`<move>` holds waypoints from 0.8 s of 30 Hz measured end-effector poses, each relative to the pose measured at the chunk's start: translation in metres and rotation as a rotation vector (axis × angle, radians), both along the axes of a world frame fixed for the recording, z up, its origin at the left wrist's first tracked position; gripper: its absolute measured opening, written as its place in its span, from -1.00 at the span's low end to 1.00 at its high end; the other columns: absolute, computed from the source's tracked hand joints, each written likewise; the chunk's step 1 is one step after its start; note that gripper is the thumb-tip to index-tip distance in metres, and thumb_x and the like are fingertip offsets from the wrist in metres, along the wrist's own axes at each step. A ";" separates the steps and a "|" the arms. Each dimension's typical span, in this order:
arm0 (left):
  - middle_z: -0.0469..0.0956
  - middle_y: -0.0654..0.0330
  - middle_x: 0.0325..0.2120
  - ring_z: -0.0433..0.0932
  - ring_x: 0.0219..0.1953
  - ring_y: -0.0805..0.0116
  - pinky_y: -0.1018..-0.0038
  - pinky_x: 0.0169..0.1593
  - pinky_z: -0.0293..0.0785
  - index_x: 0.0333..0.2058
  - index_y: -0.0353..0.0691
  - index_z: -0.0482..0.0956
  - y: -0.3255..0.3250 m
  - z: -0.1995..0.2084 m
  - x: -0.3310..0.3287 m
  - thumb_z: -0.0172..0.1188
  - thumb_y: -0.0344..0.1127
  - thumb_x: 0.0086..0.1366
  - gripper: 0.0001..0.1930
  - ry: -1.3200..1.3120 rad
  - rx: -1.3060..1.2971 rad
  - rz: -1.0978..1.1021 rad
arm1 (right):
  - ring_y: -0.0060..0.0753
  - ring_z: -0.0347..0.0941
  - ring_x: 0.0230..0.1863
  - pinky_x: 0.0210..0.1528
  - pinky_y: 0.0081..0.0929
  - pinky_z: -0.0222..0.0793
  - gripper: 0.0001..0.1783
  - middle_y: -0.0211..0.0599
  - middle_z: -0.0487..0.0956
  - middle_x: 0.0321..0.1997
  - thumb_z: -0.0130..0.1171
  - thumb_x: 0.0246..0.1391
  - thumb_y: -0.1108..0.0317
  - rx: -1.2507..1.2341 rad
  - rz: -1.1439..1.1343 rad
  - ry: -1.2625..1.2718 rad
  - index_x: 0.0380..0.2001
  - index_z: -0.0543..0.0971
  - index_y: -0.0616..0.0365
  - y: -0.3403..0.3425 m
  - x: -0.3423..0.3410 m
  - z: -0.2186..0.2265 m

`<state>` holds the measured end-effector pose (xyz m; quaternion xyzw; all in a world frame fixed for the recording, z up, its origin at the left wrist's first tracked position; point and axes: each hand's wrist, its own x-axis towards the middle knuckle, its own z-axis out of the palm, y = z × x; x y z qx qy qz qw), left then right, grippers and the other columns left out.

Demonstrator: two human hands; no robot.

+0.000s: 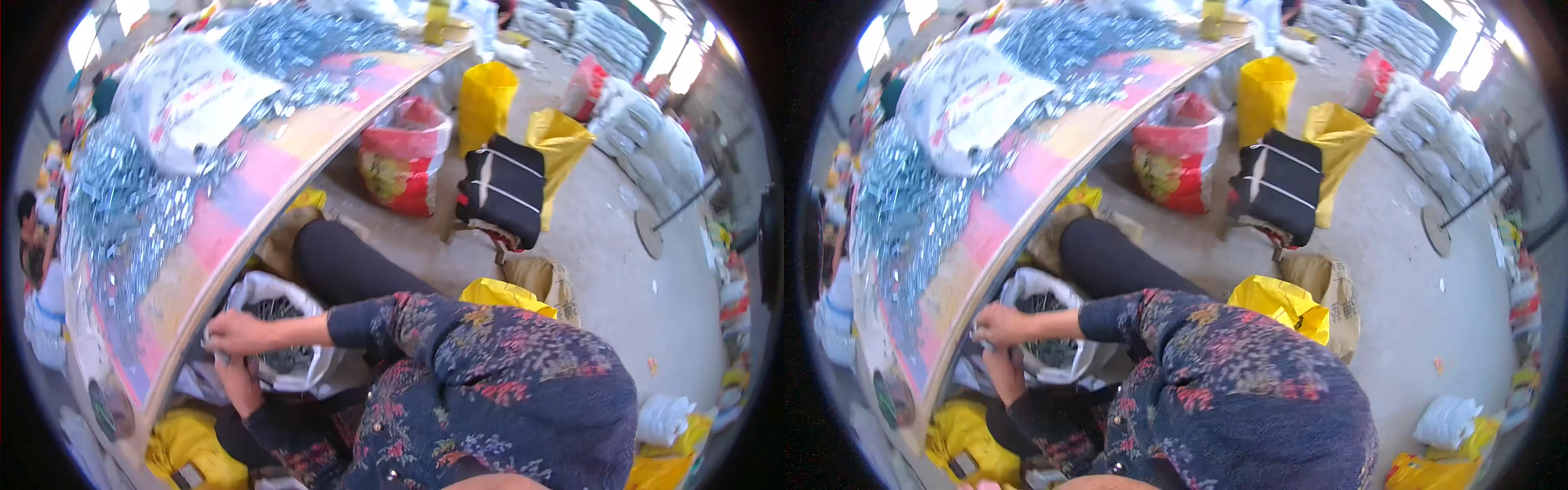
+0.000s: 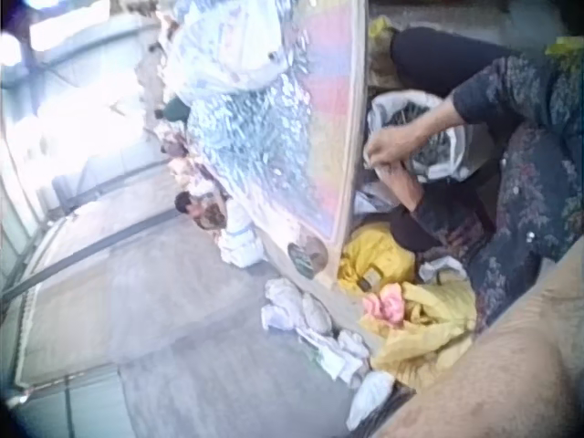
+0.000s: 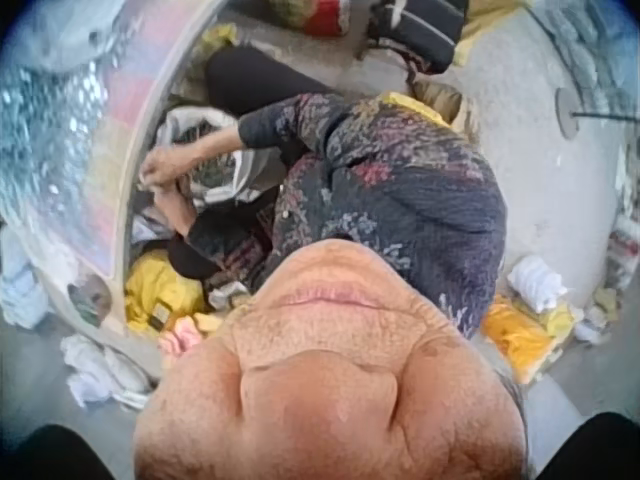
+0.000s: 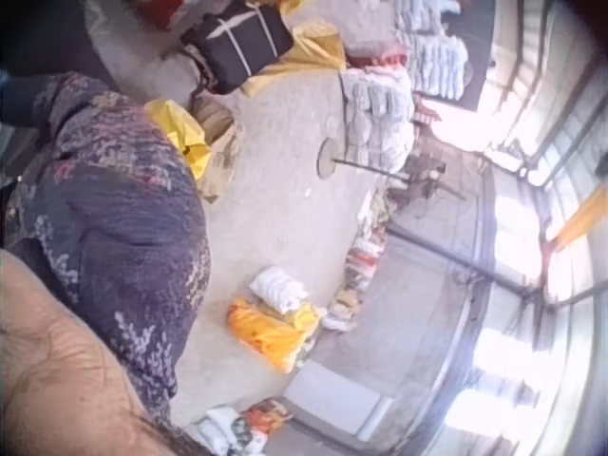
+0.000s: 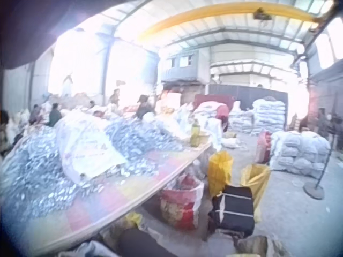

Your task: The person sits at a work table and repeatedly assembles fastener sets by picking up metal rods and threading washers and nuts onto them by hand.

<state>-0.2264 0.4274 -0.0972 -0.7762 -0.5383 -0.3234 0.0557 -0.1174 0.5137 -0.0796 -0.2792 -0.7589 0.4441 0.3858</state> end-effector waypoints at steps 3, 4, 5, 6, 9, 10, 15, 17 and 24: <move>0.42 -0.10 -0.03 0.36 0.02 -0.13 0.22 0.10 0.27 0.03 -0.24 0.48 0.003 0.026 0.012 0.08 -0.54 0.07 -0.54 -0.225 -0.351 -0.012 | -0.61 0.35 -0.52 -0.44 -0.40 0.36 -0.74 -0.26 0.48 -0.63 0.13 0.00 0.28 -0.170 0.163 0.056 -0.49 0.56 0.32 0.032 0.005 -0.012; 0.44 0.02 -0.16 0.36 -0.16 0.12 0.38 -0.13 0.22 -0.05 -0.27 0.48 0.001 0.029 0.012 0.07 -0.48 0.15 -0.66 -0.578 -0.525 -0.038 | -0.62 0.38 -0.51 -0.46 -0.47 0.36 -0.75 -0.39 0.54 -0.58 0.15 0.04 0.27 -0.603 0.228 0.087 -0.44 0.61 0.28 0.023 0.010 0.010; 0.47 0.13 -0.28 0.36 -0.35 0.37 0.53 -0.36 0.18 -0.12 -0.29 0.48 0.010 0.033 0.023 0.07 -0.42 0.23 -0.77 -1.035 -0.658 -0.092 | -0.66 0.40 -0.48 -0.48 -0.55 0.36 -0.75 -0.48 0.56 -0.53 0.16 0.09 0.25 -0.562 0.270 0.136 -0.36 0.64 0.23 0.030 0.024 0.015; 0.50 0.24 -0.41 0.36 -0.54 0.62 0.68 -0.59 0.13 -0.20 -0.32 0.49 0.014 0.033 0.029 0.06 -0.35 0.31 -0.83 -1.444 -0.718 -0.066 | -0.66 0.39 -0.58 -0.57 -0.60 0.32 -0.72 -0.43 0.55 -0.56 0.17 0.11 0.22 -0.596 0.272 0.130 -0.32 0.62 0.26 0.032 0.032 0.021; 0.50 0.21 -0.53 0.19 -0.70 0.67 0.72 -0.64 0.00 -0.23 -0.33 0.47 0.014 0.031 0.034 0.00 -0.17 0.39 -0.72 -1.605 -0.615 -0.166 | -0.61 0.36 -0.70 -0.65 -0.62 0.24 -0.73 -0.36 0.54 -0.58 0.12 0.13 0.27 -0.619 0.299 0.059 -0.34 0.60 0.31 0.031 0.041 0.041; 0.52 0.17 -0.52 0.20 -0.69 0.66 0.74 -0.65 0.00 -0.19 -0.37 0.47 0.013 0.031 0.032 -0.02 -0.17 0.40 -0.69 -1.686 -0.615 -0.200 | -0.64 0.40 -0.57 -0.49 -0.61 0.30 -0.75 -0.38 0.54 -0.55 0.10 0.13 0.28 -0.351 0.176 0.111 -0.35 0.60 0.28 0.040 0.032 0.022; 0.53 0.13 -0.54 0.22 -0.71 0.65 0.74 -0.65 0.07 -0.13 -0.42 0.46 0.020 0.028 0.018 -0.05 -0.12 0.41 -0.61 -1.789 -0.626 -0.124 | -0.60 0.49 -0.42 -0.29 -0.65 0.38 -0.78 -0.39 0.59 -0.46 0.07 0.15 0.34 -0.363 -0.113 0.324 -0.29 0.57 0.29 0.077 0.050 0.069; 0.55 0.14 -0.47 0.26 -0.70 0.63 0.73 -0.66 0.14 -0.12 -0.41 0.46 0.036 0.050 0.033 -0.06 -0.14 0.41 -0.62 -1.886 -0.594 -0.164 | -0.60 0.51 -0.43 -0.28 -0.69 0.38 -0.82 -0.33 0.59 -0.44 0.14 0.10 0.39 0.191 -0.177 0.368 -0.26 0.56 0.26 0.066 0.055 0.070; 0.46 0.33 -0.46 0.35 -0.58 0.62 0.69 -0.57 0.25 -0.17 -0.29 0.47 0.072 0.033 0.057 -0.01 -0.18 0.39 -0.73 -1.871 -0.267 -0.057 | -0.03 0.46 -0.03 0.02 -0.29 0.36 -0.56 -0.15 0.53 -0.07 0.34 -0.15 0.36 0.573 0.076 0.188 -0.13 0.53 0.19 0.048 0.070 0.058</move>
